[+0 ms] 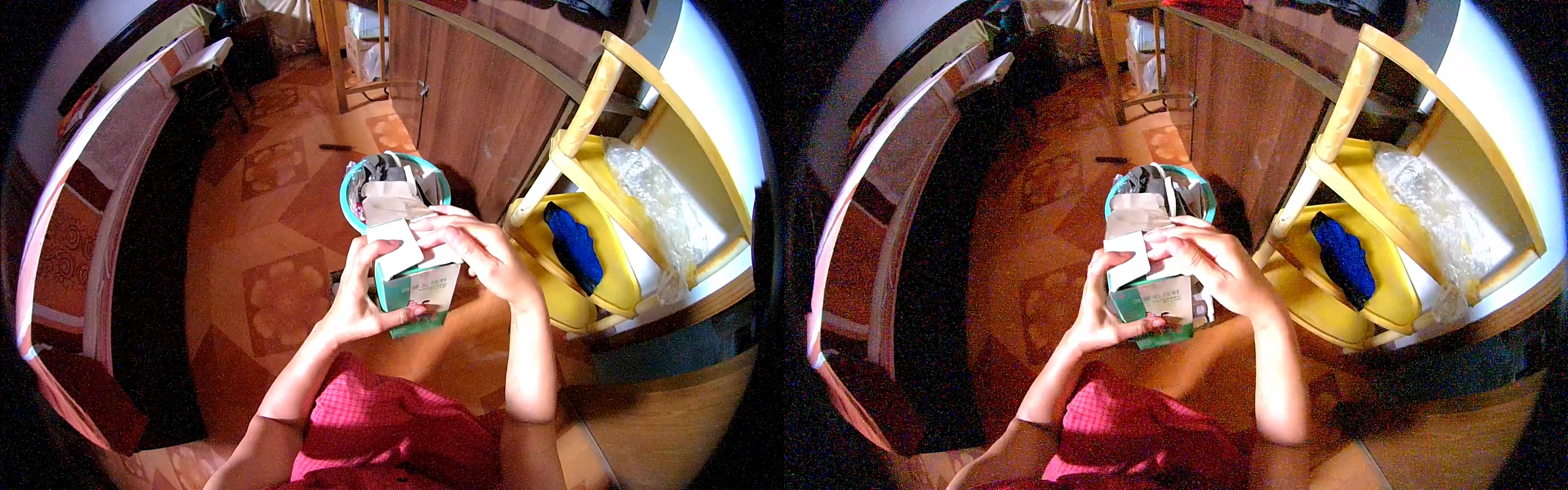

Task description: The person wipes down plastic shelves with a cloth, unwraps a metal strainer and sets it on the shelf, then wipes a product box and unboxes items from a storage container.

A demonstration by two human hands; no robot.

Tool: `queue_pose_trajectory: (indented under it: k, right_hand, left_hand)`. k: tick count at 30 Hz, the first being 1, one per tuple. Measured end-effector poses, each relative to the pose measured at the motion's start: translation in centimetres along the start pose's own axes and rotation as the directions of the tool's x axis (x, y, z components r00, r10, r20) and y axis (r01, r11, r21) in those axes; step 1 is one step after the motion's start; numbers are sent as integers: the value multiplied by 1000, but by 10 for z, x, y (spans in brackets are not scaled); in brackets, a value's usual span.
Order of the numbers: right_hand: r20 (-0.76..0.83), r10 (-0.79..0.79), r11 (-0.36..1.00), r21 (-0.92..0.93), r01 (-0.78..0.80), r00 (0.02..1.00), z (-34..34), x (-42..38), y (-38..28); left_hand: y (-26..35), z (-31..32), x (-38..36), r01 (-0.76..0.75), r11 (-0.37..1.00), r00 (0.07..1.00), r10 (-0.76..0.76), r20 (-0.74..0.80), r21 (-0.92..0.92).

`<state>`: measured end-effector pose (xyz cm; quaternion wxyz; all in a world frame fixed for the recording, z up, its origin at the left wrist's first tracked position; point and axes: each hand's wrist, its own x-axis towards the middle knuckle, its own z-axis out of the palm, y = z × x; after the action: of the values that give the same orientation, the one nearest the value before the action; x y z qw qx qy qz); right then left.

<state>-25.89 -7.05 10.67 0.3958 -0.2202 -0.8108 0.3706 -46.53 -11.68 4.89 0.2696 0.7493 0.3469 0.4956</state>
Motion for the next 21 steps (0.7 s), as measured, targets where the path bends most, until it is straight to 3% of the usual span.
queue_pose_trajectory:
  k: [2,3,4,7,10,11,12,16,17,18,21]
  right_hand:
    - [-169,217,932,329,-152,961,9,-3,-7]
    - [-280,238,936,323,-142,930,13,-1,-4]
    - [-368,330,884,444,-147,869,17,2,-2]
    - [-275,565,771,513,-378,778,16,0,11]
    - [-330,465,814,524,-250,821,15,0,14]
    - [-372,496,776,595,-209,784,15,1,12]
    - [-372,446,731,676,-92,814,14,3,10]
    - [-348,180,919,394,-30,920,11,3,1]
    - [-281,155,927,373,-41,947,9,1,4]
    - [-244,228,883,461,-95,943,11,1,-2]
    - [-239,208,923,369,-110,948,15,3,-4]
  left_hand:
    - [1,-1,1,-129,986,991,132,-22,105]
    - [2,-3,1,-155,977,986,161,-30,145]
    - [5,-4,1,-156,977,986,162,-28,144]
    - [17,-8,2,-88,952,987,44,153,293]
    - [8,-2,2,-93,972,991,71,110,213]
    - [4,-2,1,-77,985,995,65,81,156]
    - [1,-2,1,-62,993,997,57,54,98]
    - [0,-5,2,-8,998,1000,7,27,58]
    - [3,-5,1,42,998,999,-41,-10,45]
    - [6,-5,1,42,998,999,-42,-13,47]
    - [7,-6,0,233,960,972,-234,11,-154]
